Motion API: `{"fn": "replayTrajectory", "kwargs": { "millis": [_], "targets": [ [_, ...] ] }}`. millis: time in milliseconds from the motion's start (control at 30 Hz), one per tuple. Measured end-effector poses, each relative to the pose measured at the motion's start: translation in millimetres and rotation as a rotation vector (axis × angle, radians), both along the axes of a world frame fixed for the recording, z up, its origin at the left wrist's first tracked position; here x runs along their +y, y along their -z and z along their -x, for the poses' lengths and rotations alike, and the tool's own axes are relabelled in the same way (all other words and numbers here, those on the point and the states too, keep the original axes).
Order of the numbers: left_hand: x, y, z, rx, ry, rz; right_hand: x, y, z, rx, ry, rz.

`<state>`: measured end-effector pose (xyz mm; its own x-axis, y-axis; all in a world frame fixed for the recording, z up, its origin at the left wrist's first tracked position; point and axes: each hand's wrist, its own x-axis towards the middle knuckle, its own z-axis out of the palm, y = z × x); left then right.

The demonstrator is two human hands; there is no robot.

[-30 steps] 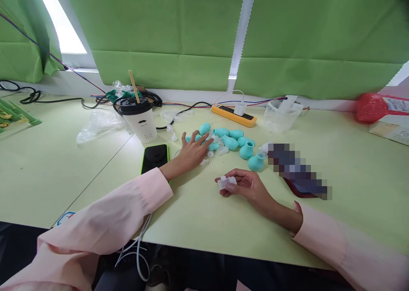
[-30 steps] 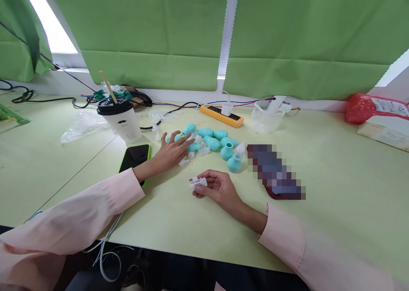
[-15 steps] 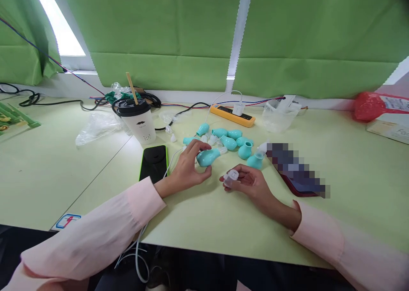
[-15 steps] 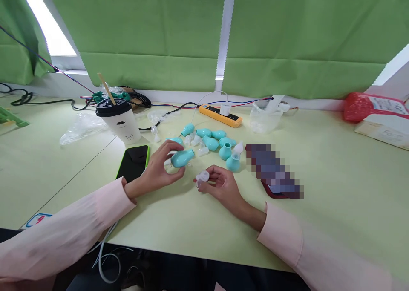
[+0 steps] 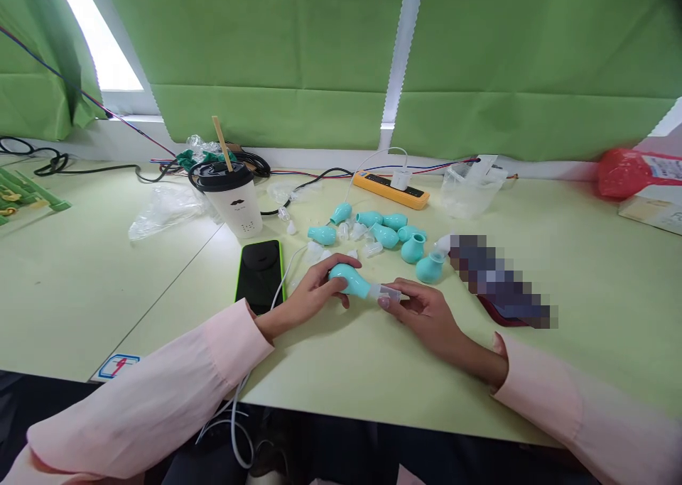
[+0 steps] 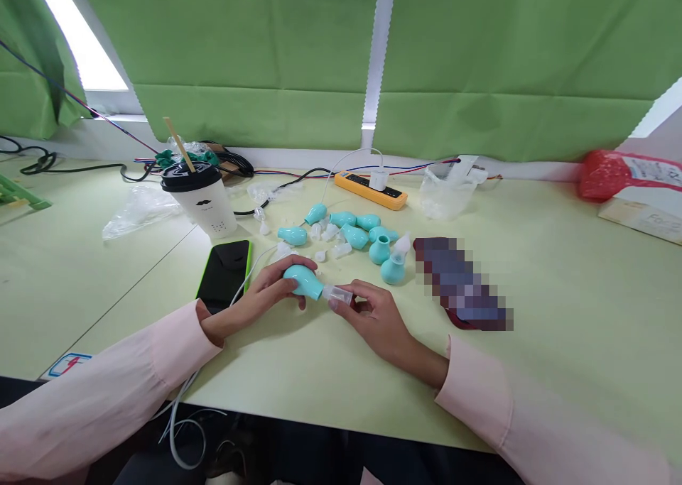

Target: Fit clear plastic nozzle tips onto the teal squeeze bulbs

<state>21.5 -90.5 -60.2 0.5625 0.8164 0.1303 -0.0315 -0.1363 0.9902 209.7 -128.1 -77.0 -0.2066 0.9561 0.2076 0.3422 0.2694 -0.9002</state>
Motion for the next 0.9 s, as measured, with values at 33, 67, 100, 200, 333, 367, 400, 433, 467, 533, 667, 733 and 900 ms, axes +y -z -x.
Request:
{"fn": "replayTrajectory", "kwargs": {
  "millis": [33, 67, 100, 200, 333, 367, 400, 433, 467, 533, 667, 733, 900],
  "targets": [
    [-0.6, 0.9, -0.3, -0.016, 0.007, 0.025, -0.1, -0.6, -0.1, -0.046, 0.009, -0.031],
    [-1.2, 1.6, -0.8, -0.022, 0.009, 0.050, 0.0, -1.1, -0.4, -0.095, 0.017, -0.064],
    [-1.9, 2.1, -1.4, -0.023, 0.007, 0.073, 0.2, -1.5, -0.8, -0.141, 0.022, -0.097],
    [-3.8, 3.5, -3.9, -0.015, -0.006, 0.110, 0.8, -1.7, -1.5, -0.248, 0.021, -0.162],
    [-4.7, 7.6, -6.2, -0.013, -0.018, 0.102, 0.1, 0.1, -1.2, -0.363, -0.013, -0.135],
    [-4.6, 9.1, -6.2, -0.004, -0.019, 0.095, -0.3, 0.7, -1.0, -0.396, -0.019, -0.132],
    [-4.3, 10.5, -6.1, 0.010, -0.018, 0.086, -0.9, 1.3, -0.8, -0.431, -0.024, -0.137],
    [-4.1, 11.8, -5.9, 0.025, -0.020, 0.075, -1.5, 2.0, -0.6, -0.468, -0.026, -0.147],
    [-3.8, 12.9, -5.5, 0.042, -0.021, 0.064, -2.1, 2.8, -0.5, -0.507, -0.024, -0.164],
    [-3.6, 13.8, -4.7, 0.074, -0.005, 0.047, -3.3, 4.8, -0.4, -0.585, -0.011, -0.205],
    [-5.5, 10.7, -3.9, 0.160, 0.056, 0.022, -4.7, 9.6, -0.4, -0.758, 0.008, -0.307],
    [-6.9, 7.9, -3.6, 0.195, 0.077, 0.010, -4.9, 11.1, -0.7, -0.830, 0.017, -0.357],
    [-8.4, 4.6, -2.2, 0.190, 0.140, -0.009, -4.9, 6.9, -1.8, -0.788, -0.040, -0.330]
  ]
}}
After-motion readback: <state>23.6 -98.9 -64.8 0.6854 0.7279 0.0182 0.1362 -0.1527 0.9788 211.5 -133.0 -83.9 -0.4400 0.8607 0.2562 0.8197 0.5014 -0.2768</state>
